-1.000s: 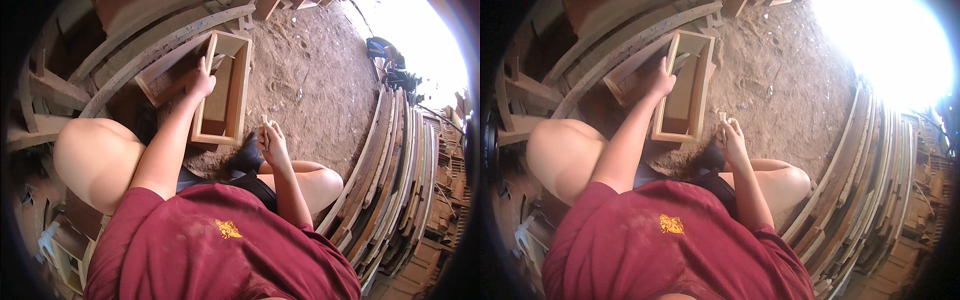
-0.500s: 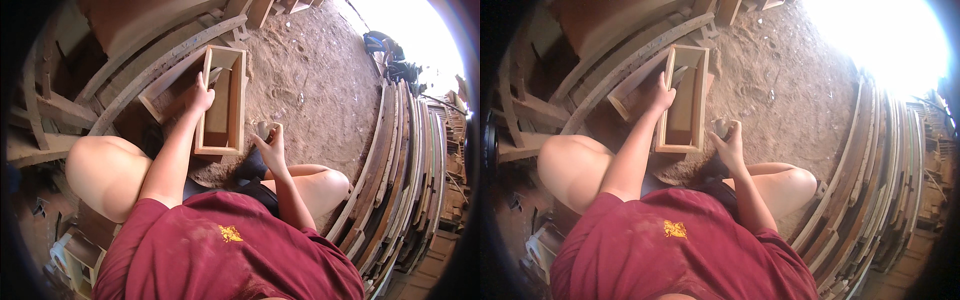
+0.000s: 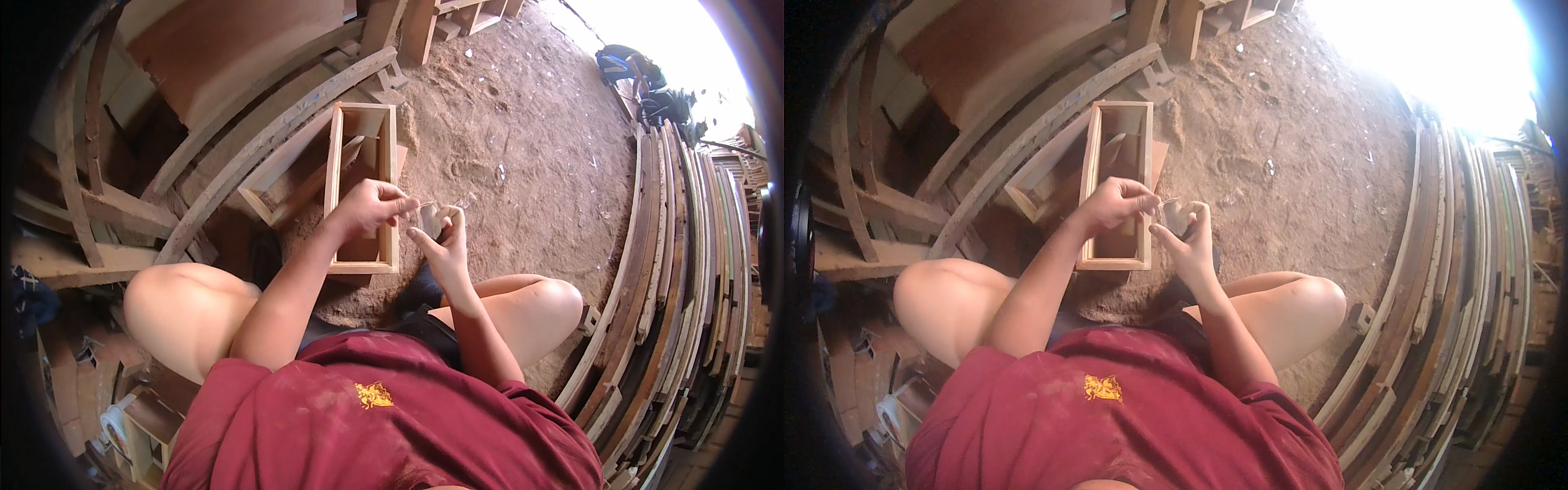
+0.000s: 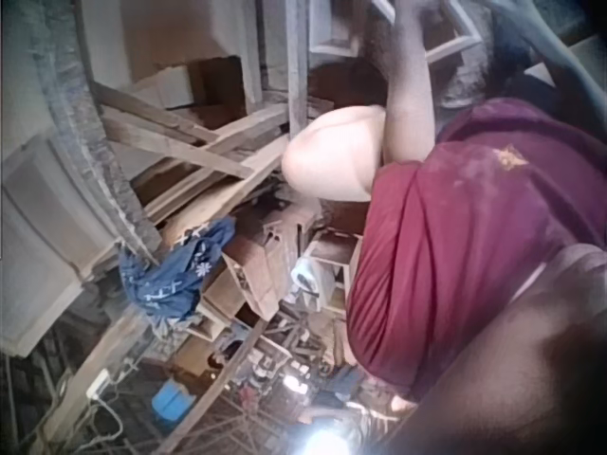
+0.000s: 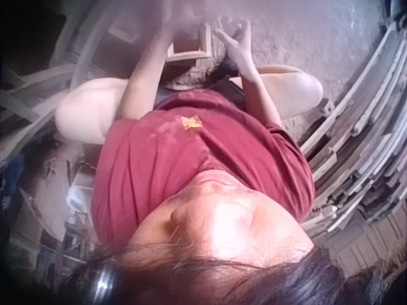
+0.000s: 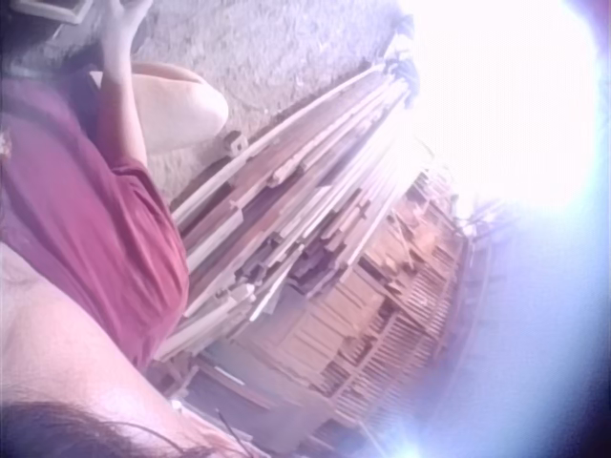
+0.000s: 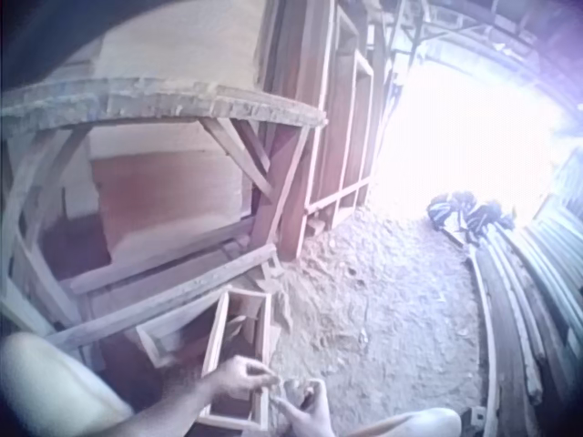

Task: The person assembles a small wooden box by hand, fitting together pre-cut wooden pieces. They repeatedly adjust and align the sides and base to form a rectangular box structure.

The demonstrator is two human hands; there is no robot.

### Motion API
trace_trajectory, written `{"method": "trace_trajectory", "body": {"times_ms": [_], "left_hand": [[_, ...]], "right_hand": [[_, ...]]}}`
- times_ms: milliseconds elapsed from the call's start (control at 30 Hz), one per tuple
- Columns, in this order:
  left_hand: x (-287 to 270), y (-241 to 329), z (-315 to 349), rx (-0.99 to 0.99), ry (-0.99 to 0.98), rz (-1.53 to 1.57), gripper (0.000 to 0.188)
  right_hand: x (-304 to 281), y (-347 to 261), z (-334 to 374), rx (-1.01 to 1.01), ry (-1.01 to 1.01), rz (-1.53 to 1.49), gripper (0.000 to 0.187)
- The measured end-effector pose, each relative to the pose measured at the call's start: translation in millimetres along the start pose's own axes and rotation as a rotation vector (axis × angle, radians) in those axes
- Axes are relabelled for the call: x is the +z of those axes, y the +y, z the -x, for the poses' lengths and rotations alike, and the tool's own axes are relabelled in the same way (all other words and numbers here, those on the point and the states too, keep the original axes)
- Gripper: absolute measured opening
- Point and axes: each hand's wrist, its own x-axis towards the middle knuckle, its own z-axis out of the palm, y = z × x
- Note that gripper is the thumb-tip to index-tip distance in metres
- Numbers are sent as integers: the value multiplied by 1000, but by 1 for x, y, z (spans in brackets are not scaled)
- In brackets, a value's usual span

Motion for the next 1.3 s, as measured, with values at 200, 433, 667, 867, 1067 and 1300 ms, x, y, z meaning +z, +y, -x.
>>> {"method": "trace_trajectory", "body": {"times_ms": [200, 433, 667, 867, 1067, 1300], "left_hand": [[18, 13, 14, -37, -15, 262, 30], [17, 11, 13, -4, -59, 258, 30], [20, 15, 11, 30, -63, 170, 21], [22, 15, 9, 18, -59, 17, 21], [17, 5, 1, 20, -16, 46, 17], [14, 6, 2, -44, 80, -34, 18]], "right_hand": [[-5, -5, 5, 196, 11, -221, 35], [-7, -5, 6, 303, 7, -321, 11], [-9, -2, 6, 317, -1, -333, 9], [-20, 14, 1, 203, 31, -60, 15], [-40, 23, -5, 85, 114, 251, 23], [-36, 18, -5, 281, 158, -89, 25]]}}
